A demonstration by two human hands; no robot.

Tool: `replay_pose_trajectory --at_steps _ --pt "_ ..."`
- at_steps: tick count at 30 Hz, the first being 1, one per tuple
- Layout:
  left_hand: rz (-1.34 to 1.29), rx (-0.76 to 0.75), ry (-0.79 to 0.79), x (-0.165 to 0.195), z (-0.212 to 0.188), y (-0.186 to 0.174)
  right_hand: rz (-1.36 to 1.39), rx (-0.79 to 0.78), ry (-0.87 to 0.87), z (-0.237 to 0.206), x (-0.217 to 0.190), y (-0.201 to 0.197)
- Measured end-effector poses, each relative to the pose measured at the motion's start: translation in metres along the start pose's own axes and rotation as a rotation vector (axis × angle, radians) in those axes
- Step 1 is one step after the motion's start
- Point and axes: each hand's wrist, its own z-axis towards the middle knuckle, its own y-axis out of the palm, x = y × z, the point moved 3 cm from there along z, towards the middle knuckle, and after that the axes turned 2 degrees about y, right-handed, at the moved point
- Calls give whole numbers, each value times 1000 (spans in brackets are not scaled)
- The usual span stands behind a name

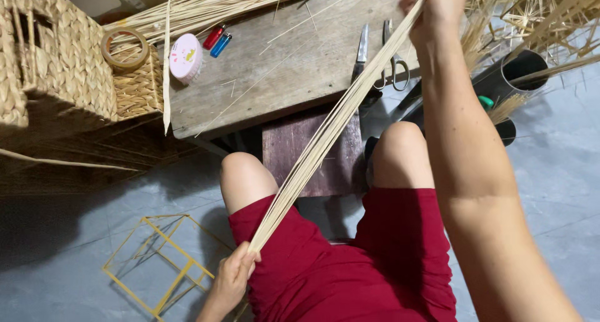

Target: The person gathers and aligns thin bamboo strips on their lap, then uses scissors to trim the ends to a uniform length. The trimmed strips are placed on the table.

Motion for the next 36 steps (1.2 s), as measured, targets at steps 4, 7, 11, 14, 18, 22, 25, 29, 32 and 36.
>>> replay_pose_trajectory --at_steps 4,7,11,14,18,22,25,29,32,36 --pt "16 -40 -60 0 22 0 -675 381 77 -27 21 -30" --pt "10 -58 -96 -4 30 1 -828 600 -265 -46 39 -31" --pt "24 -119 -123 -3 42 0 -704 117 -275 -64 114 23" --pt "24 -156 -140 4 46 -2 -1078 -304 -256 -99 197 94" --pt "62 -123 -137 15 50 -4 -969 -764 -391 -143 264 169" --pt "11 -76 -104 22 51 -6 -1089 -883 -502 -168 301 213" --pt "-22 -94 -158 23 51 -7 -1200 -913 -614 -178 318 229" --pt "-7 -100 -158 24 53 -5 -1387 -881 -710 -182 334 232" --pt "-37 -82 -131 24 54 -4 -1361 -857 -719 -180 334 233" --pt "-32 -121 -219 14 52 -1 -1276 -798 -652 -179 316 239"
